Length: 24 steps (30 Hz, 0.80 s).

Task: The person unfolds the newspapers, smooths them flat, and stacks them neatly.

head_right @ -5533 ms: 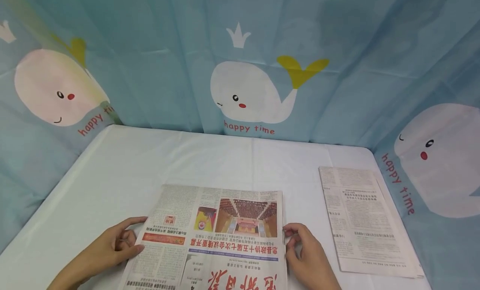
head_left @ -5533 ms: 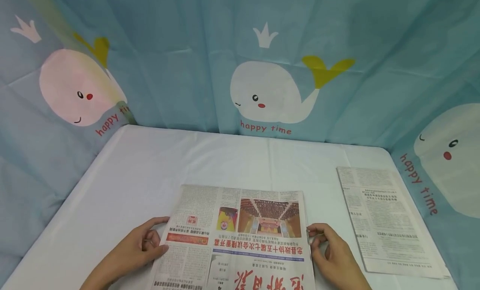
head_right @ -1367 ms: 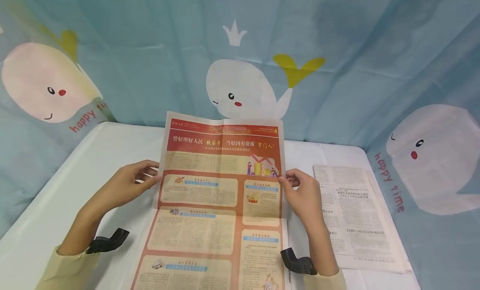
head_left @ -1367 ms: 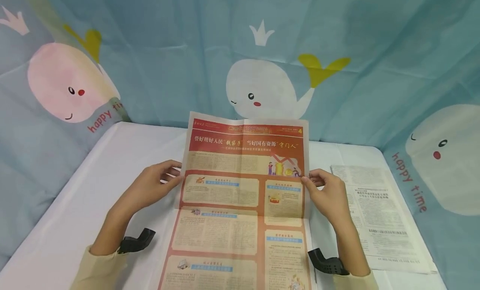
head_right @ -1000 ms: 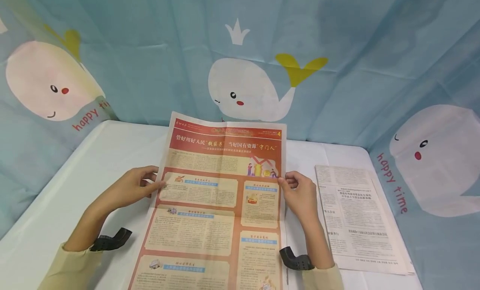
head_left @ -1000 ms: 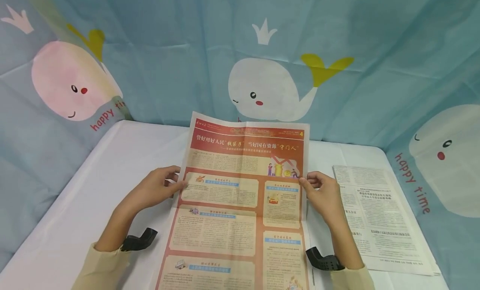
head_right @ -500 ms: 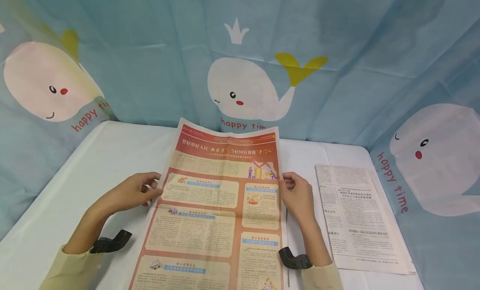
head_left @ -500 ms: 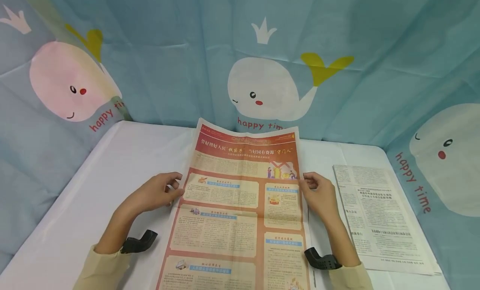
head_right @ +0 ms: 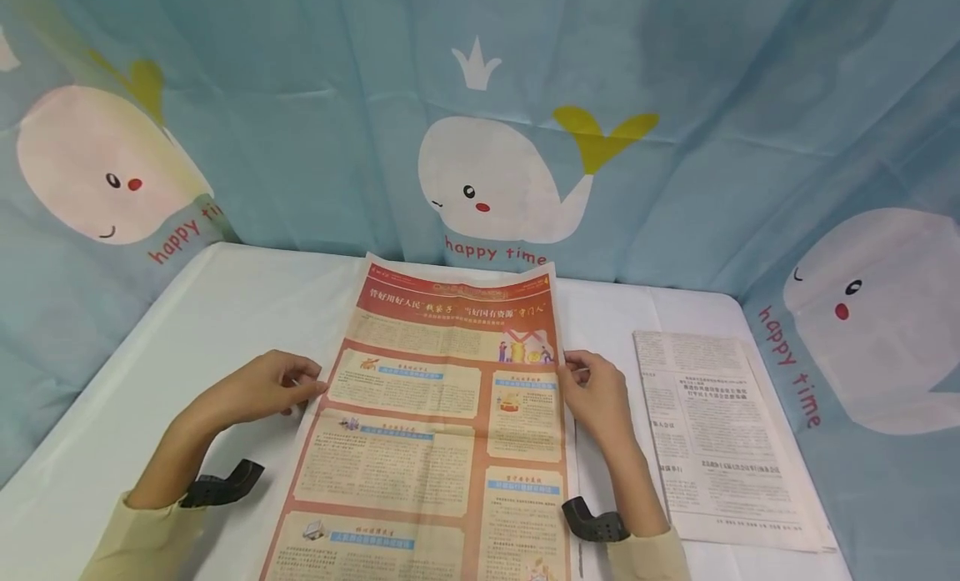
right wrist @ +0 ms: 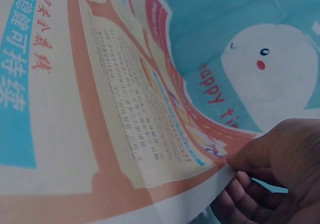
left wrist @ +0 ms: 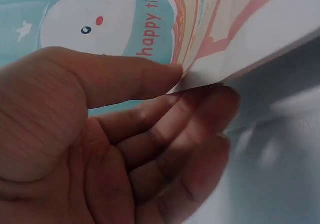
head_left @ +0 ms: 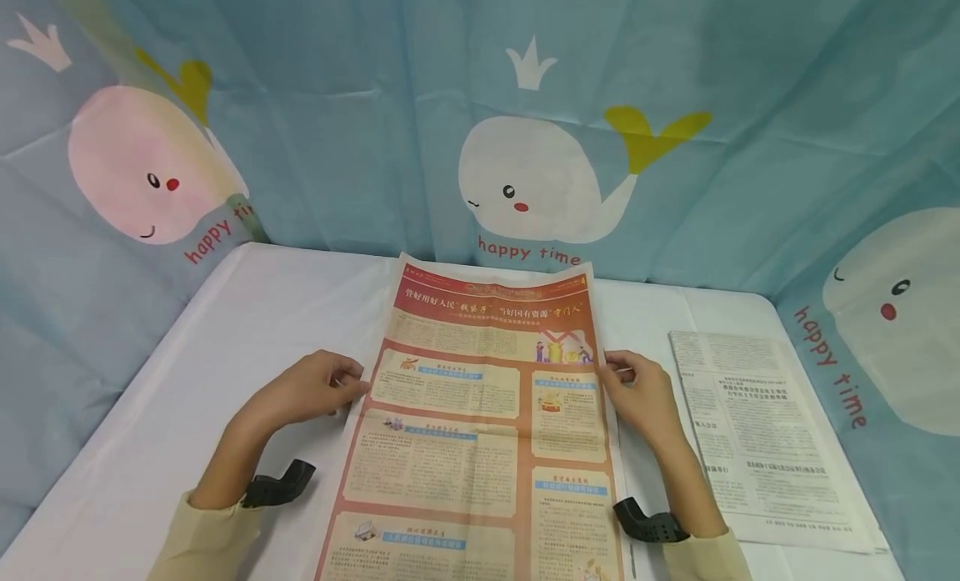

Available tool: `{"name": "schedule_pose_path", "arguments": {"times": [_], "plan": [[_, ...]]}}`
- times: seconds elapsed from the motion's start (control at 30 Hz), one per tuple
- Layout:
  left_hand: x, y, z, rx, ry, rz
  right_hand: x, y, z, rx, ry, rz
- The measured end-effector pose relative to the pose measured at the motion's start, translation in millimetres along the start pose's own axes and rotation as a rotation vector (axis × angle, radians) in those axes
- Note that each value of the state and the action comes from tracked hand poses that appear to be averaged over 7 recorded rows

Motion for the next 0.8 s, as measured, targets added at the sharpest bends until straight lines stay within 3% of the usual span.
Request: {"name": "schedule_pose_path", "arguments": {"times": [0.2, 0.5, 0.67, 0.8], "plan": [[-2.6, 2.0, -3.4, -0.007, 0.046, 0.033, -0.6, 0, 1, -0.010, 0.009, -0.009], [-3.5, 2.5, -2.2, 0.001, 0.027, 0.051, -8.9, 16, 3, -0.125, -0.043, 0.069], [-3.6, 1.5, -3.1, -0.006, 0.037, 0.055, -13.6, 27, -7, -0.063, 0.029, 0.146], [-3.9, 3.0, -6.5, -0.018, 0.059, 0.084, -19.7, 38, -20, -0.026, 0.119, 0.160]]}}
Point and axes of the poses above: each hand's wrist, its own x-axis towards the middle knuckle, its own z-axis out of the back of the hand, y = z × x, the point moved 6 cm from there along x, towards the middle knuckle, and after that the axes turned 5 degrees about -y, right-handed, at the moved point
